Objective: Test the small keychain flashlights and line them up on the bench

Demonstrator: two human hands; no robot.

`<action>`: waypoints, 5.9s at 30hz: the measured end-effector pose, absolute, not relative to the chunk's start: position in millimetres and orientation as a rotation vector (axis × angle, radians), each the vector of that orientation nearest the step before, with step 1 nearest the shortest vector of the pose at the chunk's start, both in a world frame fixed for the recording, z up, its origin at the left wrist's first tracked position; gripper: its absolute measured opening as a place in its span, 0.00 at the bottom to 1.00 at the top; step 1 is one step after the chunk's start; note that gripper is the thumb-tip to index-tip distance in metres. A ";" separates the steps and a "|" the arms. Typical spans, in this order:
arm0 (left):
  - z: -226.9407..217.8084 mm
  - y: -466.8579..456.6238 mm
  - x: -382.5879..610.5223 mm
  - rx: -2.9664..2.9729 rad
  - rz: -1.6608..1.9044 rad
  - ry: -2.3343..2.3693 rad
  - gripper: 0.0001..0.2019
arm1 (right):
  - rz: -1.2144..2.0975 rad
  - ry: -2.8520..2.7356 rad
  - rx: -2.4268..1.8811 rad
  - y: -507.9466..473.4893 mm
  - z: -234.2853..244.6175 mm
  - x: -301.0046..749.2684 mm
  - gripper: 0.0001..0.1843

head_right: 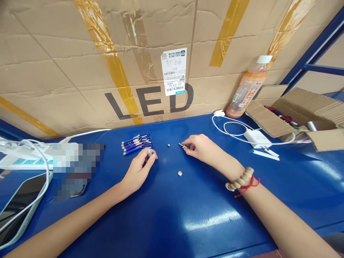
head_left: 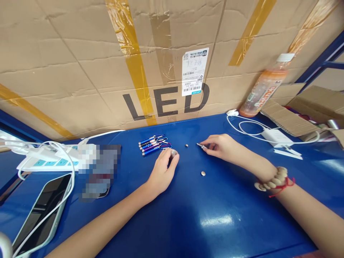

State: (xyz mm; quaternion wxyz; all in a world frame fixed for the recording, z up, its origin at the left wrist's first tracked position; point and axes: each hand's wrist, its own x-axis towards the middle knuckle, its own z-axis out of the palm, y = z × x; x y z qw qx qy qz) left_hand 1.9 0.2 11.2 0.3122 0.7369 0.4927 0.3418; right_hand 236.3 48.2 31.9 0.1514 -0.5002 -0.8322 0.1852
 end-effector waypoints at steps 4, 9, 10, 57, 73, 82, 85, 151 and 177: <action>13.4 -1.4 2.2 1.880 0.900 1.340 0.12 | 0.505 -2.323 -1.300 43.0 35.5 230.1 0.13; 16.7 -3.1 2.6 1.858 0.926 1.276 0.11 | 0.547 -2.121 -1.126 30.1 44.1 215.6 0.12; 17.2 -3.5 2.6 1.859 0.930 1.260 0.10 | 0.565 -2.112 -1.080 27.0 45.3 211.8 0.12; 11.3 -8.6 -1.7 1.902 1.041 1.217 0.10 | 1.179 -1.775 -1.029 -4.0 23.1 167.5 0.19; 4.1 -6.7 -1.7 2.001 1.094 1.197 0.08 | 0.754 -2.147 -0.919 1.6 24.4 178.9 0.19; 2.3 -7.6 -2.3 2.072 1.090 1.189 0.07 | 0.478 -2.363 -0.881 2.6 17.7 183.0 0.21; 2.1 -7.4 -1.2 2.076 1.097 1.193 0.06 | 0.505 -2.433 -0.852 4.6 16.3 184.1 0.19; 6.8 -4.2 -0.7 2.055 0.849 1.078 0.09 | 1.046 -1.913 -1.097 6.2 36.9 182.6 0.16; 11.2 -5.4 1.4 2.030 0.839 1.188 0.10 | 1.084 -2.300 -1.246 18.4 36.0 206.6 0.07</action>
